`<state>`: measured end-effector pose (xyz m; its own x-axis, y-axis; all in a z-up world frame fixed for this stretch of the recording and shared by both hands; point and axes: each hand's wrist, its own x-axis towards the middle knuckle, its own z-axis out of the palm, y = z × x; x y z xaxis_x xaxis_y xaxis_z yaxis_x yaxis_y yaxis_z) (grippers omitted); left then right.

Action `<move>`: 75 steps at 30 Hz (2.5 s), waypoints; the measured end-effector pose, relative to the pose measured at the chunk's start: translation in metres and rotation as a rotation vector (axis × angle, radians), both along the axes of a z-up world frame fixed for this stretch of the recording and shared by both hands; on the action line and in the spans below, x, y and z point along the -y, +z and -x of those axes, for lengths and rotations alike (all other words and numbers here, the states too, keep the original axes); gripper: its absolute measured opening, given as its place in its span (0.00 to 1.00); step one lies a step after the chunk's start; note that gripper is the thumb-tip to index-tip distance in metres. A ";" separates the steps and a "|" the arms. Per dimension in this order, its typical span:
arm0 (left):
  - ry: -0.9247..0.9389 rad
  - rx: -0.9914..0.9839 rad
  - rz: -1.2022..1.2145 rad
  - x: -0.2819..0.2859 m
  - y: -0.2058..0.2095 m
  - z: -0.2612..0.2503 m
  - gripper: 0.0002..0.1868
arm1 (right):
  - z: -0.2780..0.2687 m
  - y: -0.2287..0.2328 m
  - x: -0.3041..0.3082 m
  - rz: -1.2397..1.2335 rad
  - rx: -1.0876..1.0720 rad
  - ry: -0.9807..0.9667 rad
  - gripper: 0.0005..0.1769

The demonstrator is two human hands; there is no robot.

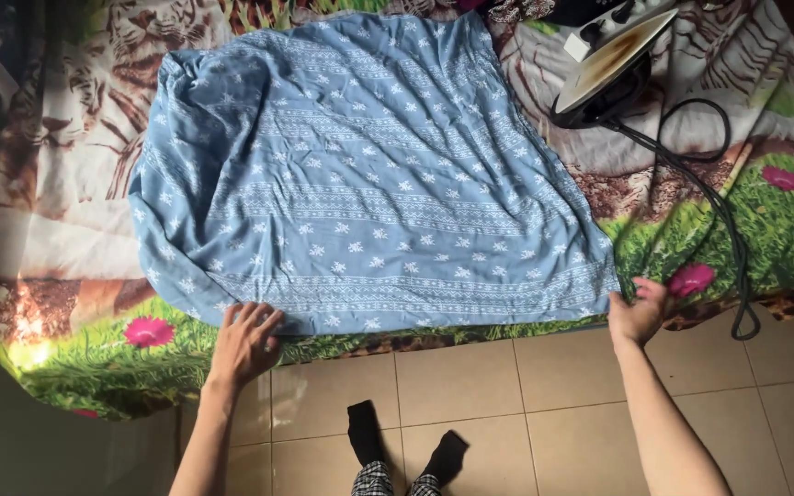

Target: The person unfolds a light blue patterned cloth on a bed and smooths it by hand. They then use an electric iron to press the cloth, moving the iron back and forth across the surface while holding the fabric flat with the other hand.

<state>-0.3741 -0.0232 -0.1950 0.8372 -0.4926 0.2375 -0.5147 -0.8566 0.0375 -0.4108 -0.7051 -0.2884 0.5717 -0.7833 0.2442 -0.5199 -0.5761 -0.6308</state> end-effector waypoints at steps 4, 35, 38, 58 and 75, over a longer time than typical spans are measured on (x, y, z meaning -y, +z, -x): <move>0.039 -0.167 0.097 0.026 -0.005 -0.005 0.20 | -0.013 0.038 -0.046 0.149 0.046 0.279 0.18; 0.357 -0.185 0.325 0.038 0.064 -0.324 0.19 | -0.380 0.134 -0.137 0.097 -0.097 0.787 0.12; 0.455 -0.130 0.116 0.022 0.077 -0.371 0.39 | -0.438 0.111 -0.133 0.049 -0.308 0.717 0.09; 0.662 -0.552 0.073 -0.071 -0.045 -0.531 0.35 | -0.634 0.035 -0.148 0.062 -0.737 0.800 0.42; 0.961 -0.323 0.466 -0.159 0.013 -0.565 0.25 | -0.706 0.070 -0.164 -0.044 -0.461 0.780 0.17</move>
